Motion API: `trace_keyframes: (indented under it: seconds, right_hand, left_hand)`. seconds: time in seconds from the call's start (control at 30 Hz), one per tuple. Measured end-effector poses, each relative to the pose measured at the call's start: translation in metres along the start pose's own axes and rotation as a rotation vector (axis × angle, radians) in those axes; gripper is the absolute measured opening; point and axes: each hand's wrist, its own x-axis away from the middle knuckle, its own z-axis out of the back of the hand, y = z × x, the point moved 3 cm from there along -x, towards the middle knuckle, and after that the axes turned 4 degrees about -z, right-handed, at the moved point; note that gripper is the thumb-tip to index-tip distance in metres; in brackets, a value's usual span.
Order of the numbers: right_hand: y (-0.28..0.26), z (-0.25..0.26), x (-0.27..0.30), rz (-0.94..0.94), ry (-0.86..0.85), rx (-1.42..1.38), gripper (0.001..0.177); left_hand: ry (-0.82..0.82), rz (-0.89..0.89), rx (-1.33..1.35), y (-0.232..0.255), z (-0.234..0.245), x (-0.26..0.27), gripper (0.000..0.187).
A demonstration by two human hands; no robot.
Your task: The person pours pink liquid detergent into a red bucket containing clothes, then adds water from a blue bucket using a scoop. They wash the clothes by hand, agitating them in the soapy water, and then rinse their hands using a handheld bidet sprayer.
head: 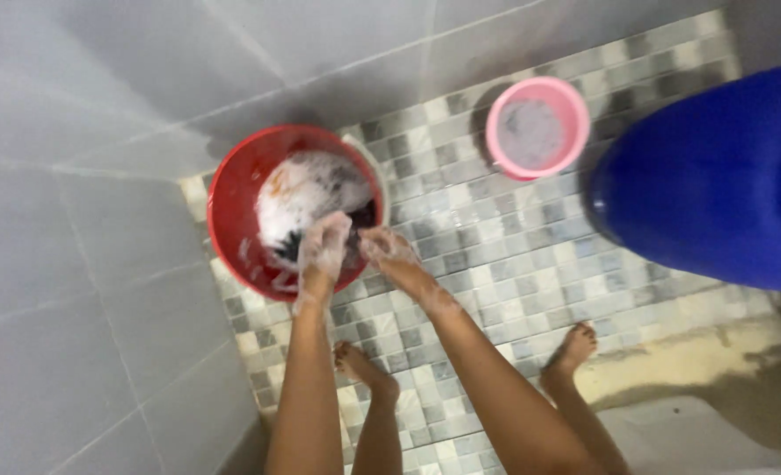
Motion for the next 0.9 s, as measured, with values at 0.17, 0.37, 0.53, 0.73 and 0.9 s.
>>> trace_keyframes:
  seconds: [0.17, 0.37, 0.53, 0.73, 0.9]
  right_hand:
    - [-0.006, 0.066, 0.047, 0.242, 0.174, 0.266, 0.036]
    - [0.006, 0.13, 0.072, 0.083, 0.255, 0.388, 0.037]
    - [0.002, 0.162, 0.102, 0.031, 0.357, 0.383, 0.04]
    - [-0.019, 0.201, 0.181, 0.005, 0.498, 0.189, 0.04]
    - [-0.01, 0.234, 0.246, 0.079, 0.645, 0.065, 0.04]
  left_hand:
    - [-0.059, -0.126, 0.01, 0.049, -0.05, 0.031, 0.019]
    - [-0.239, 0.004, -0.059, 0.041, -0.114, 0.046, 0.021]
    - [-0.528, 0.08, -0.143, 0.058, -0.152, 0.059, 0.02]
    - [-0.833, 0.043, -0.228, 0.112, -0.179, 0.084, 0.019]
    - [-1.005, 0.001, -0.26, 0.152, -0.209, 0.114, 0.018]
